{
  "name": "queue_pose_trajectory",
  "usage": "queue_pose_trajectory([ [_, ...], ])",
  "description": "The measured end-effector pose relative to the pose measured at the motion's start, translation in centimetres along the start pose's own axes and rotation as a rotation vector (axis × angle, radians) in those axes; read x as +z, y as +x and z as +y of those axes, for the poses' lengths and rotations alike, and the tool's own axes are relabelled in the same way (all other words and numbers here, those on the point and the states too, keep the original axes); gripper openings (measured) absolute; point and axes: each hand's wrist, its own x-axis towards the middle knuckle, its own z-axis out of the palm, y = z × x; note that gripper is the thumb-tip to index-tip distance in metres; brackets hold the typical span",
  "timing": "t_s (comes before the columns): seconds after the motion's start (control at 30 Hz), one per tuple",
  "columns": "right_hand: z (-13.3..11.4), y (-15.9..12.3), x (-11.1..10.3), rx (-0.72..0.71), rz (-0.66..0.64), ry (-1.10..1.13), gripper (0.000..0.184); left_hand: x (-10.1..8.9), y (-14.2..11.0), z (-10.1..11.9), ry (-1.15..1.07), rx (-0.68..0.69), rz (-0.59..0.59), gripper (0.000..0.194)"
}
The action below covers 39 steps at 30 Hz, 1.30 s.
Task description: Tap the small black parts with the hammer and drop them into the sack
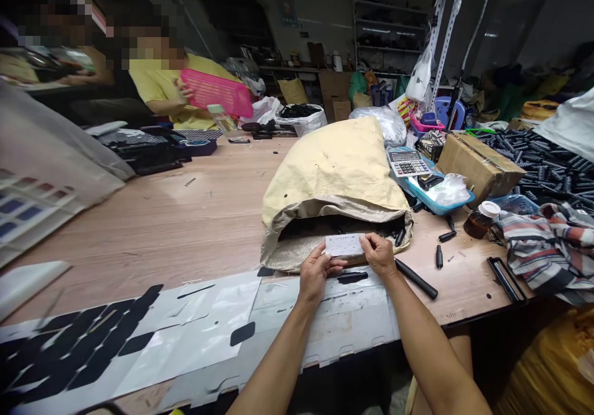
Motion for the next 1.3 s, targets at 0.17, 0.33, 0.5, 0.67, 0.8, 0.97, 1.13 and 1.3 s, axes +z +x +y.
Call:
queue_pose_trajectory([
  [0.17, -0.08, 0.01, 0.0, 0.002, -0.002, -0.007, 0.041, 0.11, -0.03, 0.13, -0.021, -0.003, 0.008, 0.069],
  [0.33, -0.1, 0.03, -0.06, -0.001, -0.011, -0.011, 0.04, 0.24, -0.16, 0.29, -0.019, -0.005, 0.009, 0.071],
  [0.5, -0.08, 0.05, -0.08, -0.013, 0.002, -0.032, 0.042, 0.25, -0.23, 0.39, -0.029, -0.007, 0.0, 0.072],
  [0.67, -0.11, 0.04, -0.03, -0.035, 0.018, -0.013, 0.042, 0.18, -0.23, 0.39, -0.022, -0.002, 0.005, 0.07],
  [0.8, -0.13, 0.04, -0.02, -0.051, 0.025, -0.015, 0.042, 0.16, -0.16, 0.34, -0.012, 0.0, 0.0, 0.067],
  [0.97, 0.01, 0.1, 0.01, -0.06, 0.029, -0.028, 0.043, 0.05, 0.01, 0.12, -0.017, 0.002, -0.004, 0.065],
  [1.13, 0.13, 0.18, 0.05, -0.065, 0.029, -0.032, 0.043, -0.11, 0.33, -0.23, -0.011, -0.005, -0.002, 0.065],
  [1.3, -0.08, 0.15, -0.03, -0.066, 0.028, -0.025, 0.042, -0.19, 0.43, -0.3, -0.01, 0.001, 0.001, 0.067],
])
